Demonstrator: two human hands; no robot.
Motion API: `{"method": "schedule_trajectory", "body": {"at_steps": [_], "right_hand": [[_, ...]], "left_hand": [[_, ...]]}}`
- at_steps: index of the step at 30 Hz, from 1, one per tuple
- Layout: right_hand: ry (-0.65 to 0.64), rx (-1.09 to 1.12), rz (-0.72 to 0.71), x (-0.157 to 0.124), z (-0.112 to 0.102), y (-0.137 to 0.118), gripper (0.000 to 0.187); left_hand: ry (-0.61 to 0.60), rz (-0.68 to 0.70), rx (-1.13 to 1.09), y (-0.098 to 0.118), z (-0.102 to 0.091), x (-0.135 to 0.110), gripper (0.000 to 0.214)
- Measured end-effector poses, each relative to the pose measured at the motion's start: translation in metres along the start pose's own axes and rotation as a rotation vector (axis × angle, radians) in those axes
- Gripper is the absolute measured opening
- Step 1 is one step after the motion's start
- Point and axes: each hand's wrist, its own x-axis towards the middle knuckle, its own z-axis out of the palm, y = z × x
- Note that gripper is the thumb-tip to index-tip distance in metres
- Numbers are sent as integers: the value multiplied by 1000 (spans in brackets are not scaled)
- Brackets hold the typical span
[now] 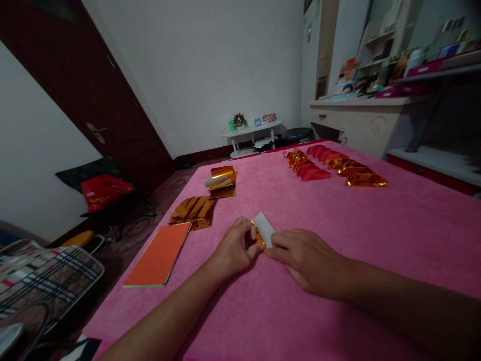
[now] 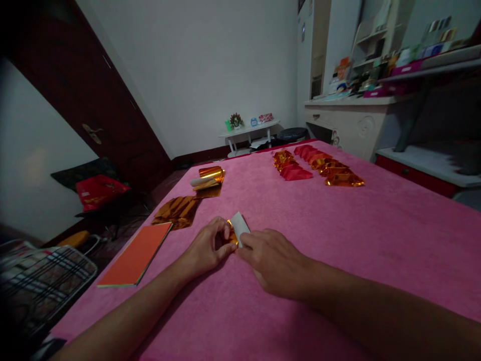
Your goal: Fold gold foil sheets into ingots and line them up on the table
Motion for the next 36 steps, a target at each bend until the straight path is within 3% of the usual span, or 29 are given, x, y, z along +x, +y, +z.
{"method": "schedule_trajectory", "body": {"at_steps": [9, 19, 25, 31, 36], "right_hand": [[-40, -59, -13, 3, -1, -2, 27], [-33, -57, -14, 4, -1, -3, 24], [-19, -82, 1, 3, 3, -2, 24], [23, -85, 26, 2, 9, -3, 22], [46, -70, 26, 2, 10, -3, 23]], "left_hand": [[-99, 10, -88, -14, -5, 3, 19], [41, -105, 146, -8, 5, 9, 34], [145, -174, 248, -14, -7, 0, 43], [11, -295, 277, -4, -24, -12, 38], [-14, -303, 128, -4, -14, -10, 32]]}}
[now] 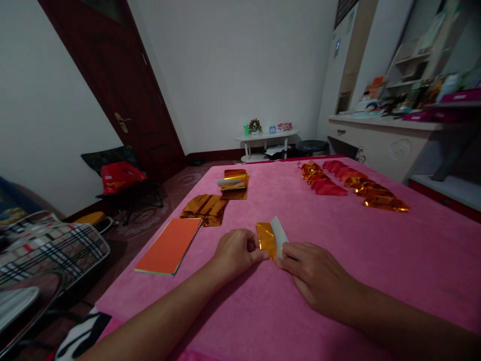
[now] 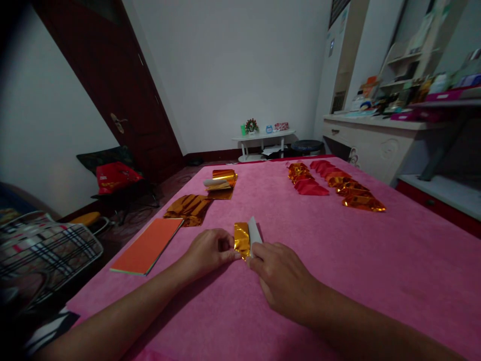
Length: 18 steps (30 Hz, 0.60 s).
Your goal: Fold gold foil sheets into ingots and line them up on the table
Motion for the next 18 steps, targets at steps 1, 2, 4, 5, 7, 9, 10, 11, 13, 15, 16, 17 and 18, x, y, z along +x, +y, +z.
{"method": "schedule_trajectory", "body": {"at_steps": [1, 2, 4, 5, 7, 9, 10, 11, 13, 15, 16, 17, 18], "right_hand": [[8, 5, 0, 0, 0, 0, 22], [14, 12, 1, 0, 0, 0, 21], [12, 22, 7, 0, 1, 0, 21], [8, 26, 10, 0, 1, 0, 22], [5, 33, 18, -1, 1, 0, 24], [36, 54, 27, 0, -2, -1, 26], [84, 72, 30, 0, -4, -1, 26], [160, 92, 38, 1, -7, -1, 26], [376, 137, 79, 2, -14, 1, 26], [586, 200, 151, 4, -19, 4, 30], [646, 257, 202, 5, -20, 6, 34], [669, 345, 262, 6, -20, 9, 36], [655, 465, 326, 7, -20, 11, 38]], "left_hand": [[-1, 5, -66, -1, 4, 1, 30], [4, 8, -139, -1, 9, 1, 28], [26, 8, -302, 0, 18, 2, 26], [31, 7, -393, 1, 22, 3, 25], [28, 9, -585, 6, 27, 4, 23], [23, 4, -765, 12, 29, 6, 21], [24, -2, -840, 15, 28, 8, 22], [29, -10, -898, 17, 27, 9, 23], [27, -22, -966, 20, 21, 13, 26], [-23, -19, -977, 22, 12, 16, 26], [-53, -13, -970, 24, 8, 17, 26], [-78, -6, -957, 26, 3, 18, 27], [-97, -1, -936, 29, -2, 18, 27]]}}
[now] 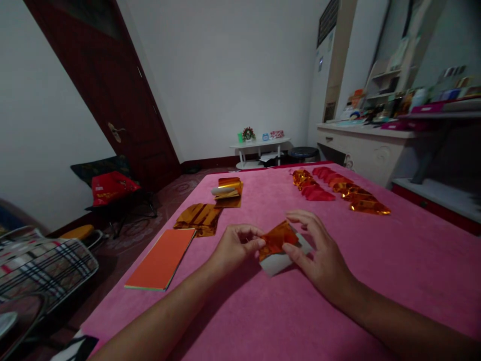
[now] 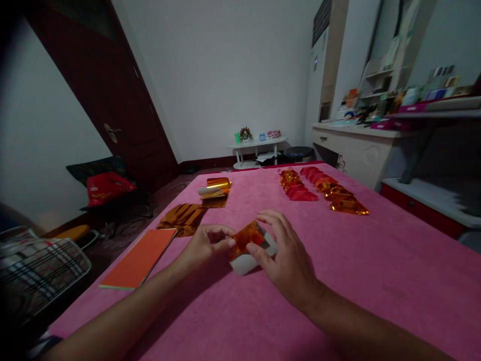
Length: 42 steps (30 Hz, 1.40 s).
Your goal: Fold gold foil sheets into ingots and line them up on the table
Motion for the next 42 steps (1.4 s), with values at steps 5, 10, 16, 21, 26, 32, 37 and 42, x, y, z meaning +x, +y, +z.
{"method": "schedule_trajectory", "body": {"at_steps": [5, 10, 16, 21, 26, 32, 37, 42], "right_hand": [[-139, 491, 463, 6, 4, 11, 33], [-180, 555, 526, 9, 4, 12, 30], [-367, 477, 606, 6, 9, 11, 14], [-582, 437, 673, 2, 12, 8, 10], [-745, 290, 585, 5, 4, 5, 19], [-624, -127, 101, 11, -9, 22, 27], [-634, -330, -27, 8, -9, 24, 34], [-578, -380, -161, 7, -6, 16, 31]], "left_hand": [[-94, -8, 221, 29, 0, 5, 24], [-239, -46, 448, 37, -9, 23, 20], [-261, -21, 509, 14, -13, 54, 13], [-381, 19, 398, -3, -5, 71, 16], [-554, 52, 389, -16, 7, 80, 13], [-625, 163, 476, -23, 17, 83, 10], [-398, 308, 686, -28, 12, 76, 11], [-139, 341, 894, -27, 3, 56, 22]]}}
